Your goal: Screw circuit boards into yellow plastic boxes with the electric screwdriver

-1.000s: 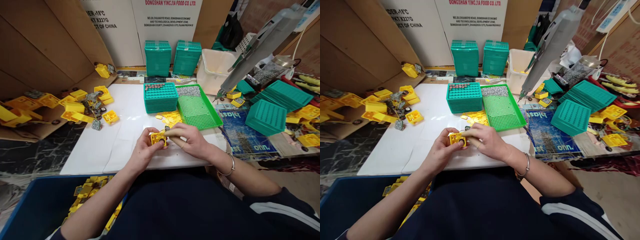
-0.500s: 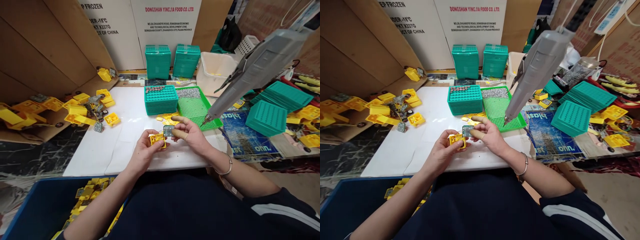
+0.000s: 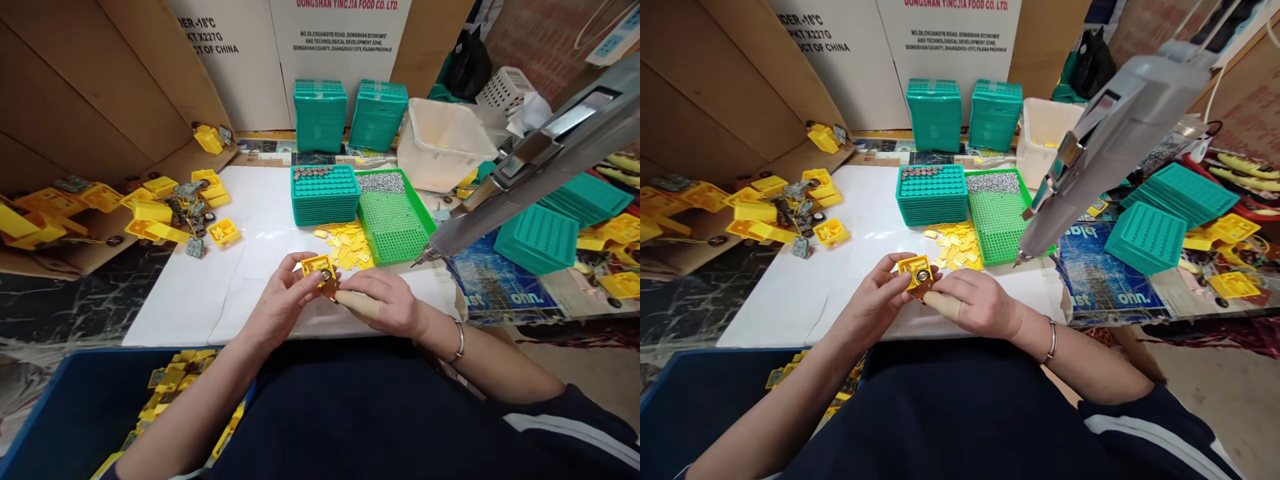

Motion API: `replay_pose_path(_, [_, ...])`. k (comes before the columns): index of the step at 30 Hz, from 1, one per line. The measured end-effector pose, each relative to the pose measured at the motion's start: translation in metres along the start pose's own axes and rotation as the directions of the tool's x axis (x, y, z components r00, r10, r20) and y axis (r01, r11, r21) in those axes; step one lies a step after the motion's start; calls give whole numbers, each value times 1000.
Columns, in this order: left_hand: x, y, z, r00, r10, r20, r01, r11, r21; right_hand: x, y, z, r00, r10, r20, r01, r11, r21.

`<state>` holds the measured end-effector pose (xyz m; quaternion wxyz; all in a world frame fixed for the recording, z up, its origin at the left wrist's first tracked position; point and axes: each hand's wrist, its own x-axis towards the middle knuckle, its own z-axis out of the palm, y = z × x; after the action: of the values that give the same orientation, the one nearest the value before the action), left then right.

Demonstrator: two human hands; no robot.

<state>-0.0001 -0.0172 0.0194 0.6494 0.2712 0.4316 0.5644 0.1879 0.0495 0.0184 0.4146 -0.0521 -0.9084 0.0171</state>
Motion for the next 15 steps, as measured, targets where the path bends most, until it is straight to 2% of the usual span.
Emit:
replay_pose_path(3, [0,-3,2,999,34,-19,-33,997,64,0,0,-3,992,-121,44,122,991,-44])
replay_pose_path(5, [0,-6,4,997,76,-10,-74,993,95,-1,-1,-3,993,-94,74,99,994,-55])
replay_pose_path(8, [0,-10,4,990,139,-11,-135,977,167,1,-5,-1,988,19,156,-9,998,-63])
replay_pose_path(11, [0,-13,3,988,153,-14,-147,967,208,8,-6,0,955,151,257,-147,988,-35])
replay_pose_path(15, [1,-12,1,998,31,56,-37,994,102,18,-1,2,908,283,309,-322,943,83])
